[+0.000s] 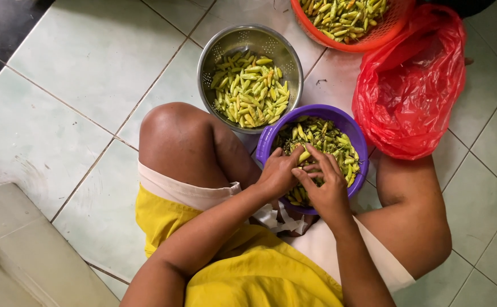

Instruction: A person sitting on the floor is manually removing the stems from green chili peppers and sorting them into different bowls.

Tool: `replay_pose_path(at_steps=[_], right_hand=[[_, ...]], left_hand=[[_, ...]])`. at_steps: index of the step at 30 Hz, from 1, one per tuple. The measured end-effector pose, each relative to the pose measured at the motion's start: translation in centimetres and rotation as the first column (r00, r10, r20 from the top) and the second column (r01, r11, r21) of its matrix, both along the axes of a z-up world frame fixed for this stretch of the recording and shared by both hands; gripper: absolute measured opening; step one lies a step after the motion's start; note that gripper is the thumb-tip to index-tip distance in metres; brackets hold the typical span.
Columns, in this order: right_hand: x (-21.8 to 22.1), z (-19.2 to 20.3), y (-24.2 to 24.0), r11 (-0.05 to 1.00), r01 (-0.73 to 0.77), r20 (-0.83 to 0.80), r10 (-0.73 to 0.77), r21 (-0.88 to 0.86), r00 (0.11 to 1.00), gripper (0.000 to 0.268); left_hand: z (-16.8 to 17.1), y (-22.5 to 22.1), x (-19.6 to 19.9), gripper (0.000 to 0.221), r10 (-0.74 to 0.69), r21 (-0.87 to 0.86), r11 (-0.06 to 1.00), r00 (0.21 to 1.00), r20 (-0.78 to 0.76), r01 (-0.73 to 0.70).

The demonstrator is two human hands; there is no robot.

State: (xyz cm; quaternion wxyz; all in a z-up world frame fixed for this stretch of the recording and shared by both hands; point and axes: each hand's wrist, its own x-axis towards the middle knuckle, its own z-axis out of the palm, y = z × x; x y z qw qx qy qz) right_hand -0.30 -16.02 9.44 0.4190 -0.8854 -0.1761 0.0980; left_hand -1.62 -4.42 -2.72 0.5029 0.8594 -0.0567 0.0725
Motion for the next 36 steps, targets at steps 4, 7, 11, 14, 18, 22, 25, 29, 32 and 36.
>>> replay_pose_path(at_steps=[4, 7, 11, 14, 18, 22, 25, 29, 32, 36], right_hand=[[1.8, -0.5, -0.4, 0.998, -0.066, -0.043, 0.066, -0.007, 0.997, 0.05], [2.5, 0.0, -0.9, 0.993, -0.111, -0.118, 0.105, -0.043, 0.987, 0.036], [2.7, 0.2, -1.2, 0.959, -0.242, -0.091, 0.23, -0.15, 0.969, 0.022], [2.8, 0.4, -1.3, 0.959, -0.249, -0.123, 0.233, -0.136, 0.965, 0.02], [3.9, 1.2, -1.9, 0.965, -0.257, -0.212, 0.242, -0.046, 0.947, 0.018], [6.7, 1.6, -2.1, 0.974, -0.21, -0.133, 0.199, -0.081, 0.971, 0.02], [7.9, 3.4, 0.2, 0.982, 0.0, -0.125, 0.024, 0.187, 0.992, 0.039], [8.9, 4.6, 0.4, 0.99, -0.037, -0.017, 0.039, 0.133, 0.999, 0.042], [8.6, 1.3, -2.5, 0.993, -0.076, 0.005, 0.077, -0.094, 0.997, 0.028], [6.2, -4.7, -5.1, 0.909, -0.109, 0.032, 0.133, -0.402, 0.991, 0.027]], left_hand=[[-1.9, 0.4, 0.4, 0.05, -0.016, 0.021, 1.0, 1.0, -0.015, 0.017], [-2.3, 0.6, 0.5, 0.053, -0.009, 0.077, 0.997, 0.998, -0.068, 0.014], [-2.1, 0.2, 0.6, 0.065, -0.044, 0.067, 0.996, 0.991, -0.128, 0.053], [-2.1, 0.1, 0.6, 0.07, -0.047, 0.083, 0.995, 0.983, -0.179, 0.063], [0.0, 0.4, 0.3, 0.074, -0.048, 0.087, 0.994, 0.99, -0.133, 0.059], [-0.7, 1.0, 0.7, 0.061, 0.041, 0.026, 0.999, 0.995, -0.088, -0.039], [-0.6, 1.2, 0.8, 0.053, 0.048, 0.025, 0.999, 0.995, -0.082, -0.046], [0.3, 2.0, 1.3, 0.058, 0.034, -0.111, 0.993, 0.993, -0.117, -0.048], [0.6, 2.4, 1.4, 0.059, 0.037, -0.151, 0.987, 0.991, -0.132, -0.057], [0.5, 2.5, 1.4, 0.059, -0.003, -0.19, 0.981, 0.988, -0.153, -0.026]])
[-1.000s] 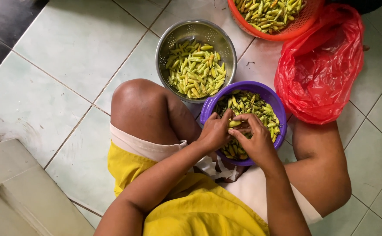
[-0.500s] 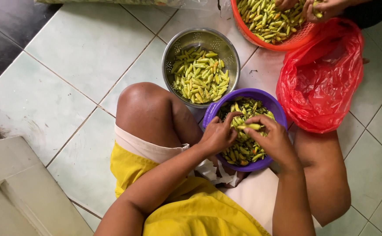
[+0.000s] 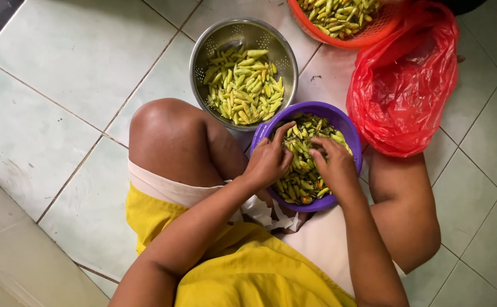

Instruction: A person sitting on the floor is manually removing the stems from green chili peppers and sorting them into different bowls.

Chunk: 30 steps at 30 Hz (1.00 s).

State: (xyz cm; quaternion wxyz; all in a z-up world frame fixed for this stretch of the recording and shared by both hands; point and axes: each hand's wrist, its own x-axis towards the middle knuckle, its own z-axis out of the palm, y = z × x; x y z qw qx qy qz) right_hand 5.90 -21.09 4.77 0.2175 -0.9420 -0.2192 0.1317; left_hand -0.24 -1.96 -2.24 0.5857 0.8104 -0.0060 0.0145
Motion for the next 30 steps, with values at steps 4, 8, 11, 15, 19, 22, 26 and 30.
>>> replay_pose_path(at_steps=[4, 8, 11, 15, 19, 22, 26, 30], right_hand=[[-2.5, -0.4, 0.1, 0.999, 0.007, 0.011, -0.006, -0.04, 1.0, 0.034], [-3.4, 0.6, -1.3, 0.995, 0.062, -0.098, -0.054, 0.081, 0.994, 0.027], [-3.7, 1.6, -2.9, 0.971, 0.156, -0.108, -0.138, 0.181, 0.985, 0.022], [-3.2, 2.3, -3.1, 0.895, 0.285, -0.113, -0.262, 0.344, 0.958, 0.018], [-3.0, 0.8, -3.7, 0.889, 0.349, -0.171, -0.31, 0.296, 0.935, 0.026], [-2.8, 0.7, -2.5, 0.967, 0.255, 0.041, -0.256, 0.015, 0.966, 0.041], [-3.2, -1.6, -1.1, 0.993, 0.119, 0.153, -0.119, 0.009, 0.981, 0.021], [-3.0, -1.8, 0.3, 0.99, 0.026, 0.054, -0.018, -0.138, 0.998, 0.02]], left_hand=[[0.5, 0.4, 0.1, 0.062, 0.002, 0.028, 1.0, 1.0, 0.022, -0.002], [0.3, 0.6, 0.0, 0.059, -0.008, 0.026, 1.0, 1.0, 0.023, 0.007], [0.3, 0.5, 0.1, 0.056, -0.029, 0.048, 0.998, 0.999, 0.027, 0.028], [0.1, 0.6, 0.3, 0.051, -0.056, 0.064, 0.996, 0.998, 0.024, 0.054], [-0.4, 0.6, 0.2, 0.045, -0.059, 0.096, 0.994, 0.998, 0.007, 0.058], [-0.2, 0.6, 0.3, 0.042, -0.07, 0.091, 0.994, 0.997, 0.023, 0.068], [0.3, 0.7, 0.3, 0.041, -0.073, 0.109, 0.992, 0.997, 0.02, 0.07], [0.9, 1.0, 0.2, 0.037, -0.086, 0.131, 0.988, 0.996, 0.04, 0.08]])
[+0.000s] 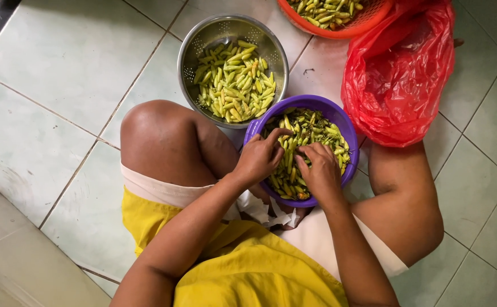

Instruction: A person sitting on the floor is manually removing the stems from green chili peppers and sorting them into different bowls.

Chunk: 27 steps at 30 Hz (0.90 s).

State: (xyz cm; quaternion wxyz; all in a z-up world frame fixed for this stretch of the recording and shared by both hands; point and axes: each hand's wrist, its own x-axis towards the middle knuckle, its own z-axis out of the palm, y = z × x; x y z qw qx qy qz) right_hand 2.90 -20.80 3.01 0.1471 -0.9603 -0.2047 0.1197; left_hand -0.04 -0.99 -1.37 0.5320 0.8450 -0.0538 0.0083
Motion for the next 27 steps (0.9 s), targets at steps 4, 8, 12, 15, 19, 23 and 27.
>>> replay_pose_path(at_steps=[4, 8, 12, 15, 19, 23, 27], right_hand=[[0.0, 0.0, -0.3, 0.999, -0.021, -0.053, 0.019, -0.044, 0.998, 0.024], [-0.4, 2.0, -1.2, 0.966, 0.19, -0.152, -0.164, 0.174, 0.975, 0.025], [-0.7, 3.9, -2.6, 0.863, 0.407, -0.317, -0.312, 0.301, 0.896, 0.025], [-1.4, 5.3, -1.7, 0.822, 0.376, -0.349, -0.233, 0.429, 0.908, 0.03], [-1.5, 5.0, -1.5, 0.827, 0.281, -0.311, -0.136, 0.487, 0.941, 0.026], [-1.3, 3.9, -0.8, 0.908, 0.077, -0.081, -0.048, 0.411, 0.996, 0.017], [-1.5, 2.1, -1.2, 0.958, -0.032, 0.085, 0.008, 0.287, 0.996, 0.017]], left_hand=[[-0.1, 0.1, 0.0, 0.032, -0.008, -0.004, 1.0, 1.0, 0.018, 0.008], [-0.1, 0.3, 0.0, 0.029, -0.014, -0.006, 1.0, 1.0, -0.013, 0.014], [-0.2, 0.2, 0.0, 0.029, -0.025, -0.007, 1.0, 1.0, -0.011, 0.025], [0.4, 0.1, -0.1, 0.027, -0.029, 0.008, 1.0, 1.0, 0.006, 0.029], [0.3, -0.1, 0.0, 0.029, -0.038, 0.02, 0.999, 0.999, 0.001, 0.038], [0.7, -0.2, -0.4, 0.031, -0.056, 0.001, 0.998, 0.998, 0.005, 0.056], [0.8, -1.0, -0.7, 0.037, -0.058, 0.028, 0.998, 0.998, 0.0, 0.058]])
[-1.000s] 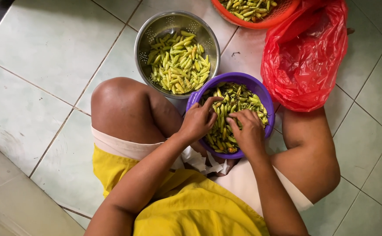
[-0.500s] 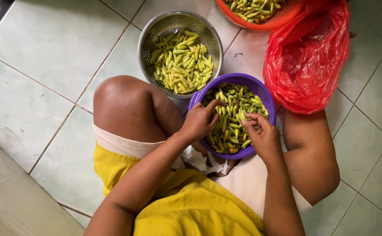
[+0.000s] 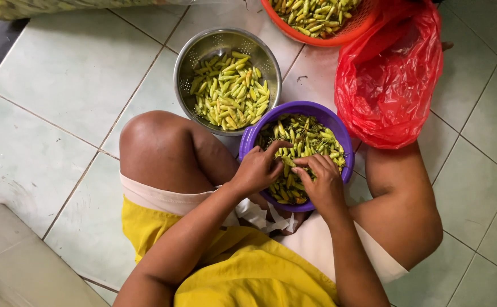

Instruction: A person sitting on the floor is manually removing the stems from green chili peppers and sorting them into different bowls.

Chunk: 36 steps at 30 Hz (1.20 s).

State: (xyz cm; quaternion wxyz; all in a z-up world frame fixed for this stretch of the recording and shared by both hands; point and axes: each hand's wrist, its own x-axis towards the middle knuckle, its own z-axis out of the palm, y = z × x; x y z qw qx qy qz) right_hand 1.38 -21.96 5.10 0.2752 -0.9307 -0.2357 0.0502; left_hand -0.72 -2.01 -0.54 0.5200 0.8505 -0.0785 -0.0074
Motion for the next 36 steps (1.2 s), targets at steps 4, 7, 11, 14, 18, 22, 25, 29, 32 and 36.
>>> replay_pose_path(at_steps=[4, 7, 11, 14, 18, 22, 25, 29, 32, 36], right_hand=[[-0.2, 0.8, 0.2, 0.999, -0.027, 0.051, 0.028, -0.029, 0.998, 0.021], [-0.6, 1.0, 0.6, 0.996, -0.046, 0.11, 0.054, -0.076, 0.992, 0.016], [-1.1, 1.3, 0.6, 0.992, -0.024, 0.118, 0.039, -0.122, 0.992, 0.016], [-1.7, 1.2, 0.2, 0.99, 0.001, 0.122, 0.016, -0.138, 0.992, 0.017], [-2.1, 0.3, -0.3, 0.995, 0.026, 0.106, -0.015, -0.099, 0.994, 0.014], [-1.5, 0.2, -0.9, 1.0, -0.021, 0.077, 0.022, -0.009, 0.997, 0.016], [-1.3, 2.2, -0.3, 0.987, 0.005, -0.066, 0.005, 0.159, 0.998, 0.01], [-0.6, 2.9, -1.0, 0.978, 0.065, -0.208, -0.023, 0.198, 0.978, 0.004], [0.9, 1.5, -1.9, 0.995, 0.093, -0.13, -0.087, 0.039, 0.988, 0.02], [2.6, 0.2, -0.8, 0.979, 0.152, 0.022, -0.15, -0.137, 0.988, 0.024]], left_hand=[[-2.0, -0.9, -0.5, 0.038, -0.026, 0.044, 0.999, 0.993, 0.112, 0.022], [-3.5, -1.7, -0.9, 0.035, -0.075, 0.24, 0.971, 0.968, 0.241, 0.015], [-3.5, -1.9, -0.9, 0.026, -0.082, 0.245, 0.97, 0.949, 0.305, 0.005], [-4.8, -2.4, -1.3, 0.032, -0.092, 0.286, 0.958, 0.946, 0.309, -0.001], [-6.9, -2.8, -1.3, 0.044, -0.097, 0.297, 0.955, 0.962, 0.255, 0.018], [-6.3, -2.3, -1.4, 0.044, -0.118, 0.203, 0.976, 0.981, 0.154, 0.085], [-5.0, -1.4, -1.1, 0.038, -0.172, 0.126, 0.98, 0.976, 0.131, 0.156], [-4.5, -0.2, -0.3, 0.033, -0.081, 0.125, 0.99, 0.985, 0.153, 0.063], [-3.1, 1.2, 0.2, 0.028, 0.021, 0.118, 0.992, 0.993, 0.119, -0.035], [-0.8, 2.6, 1.0, 0.004, 0.187, 0.062, 0.979, 0.98, 0.072, -0.192]])
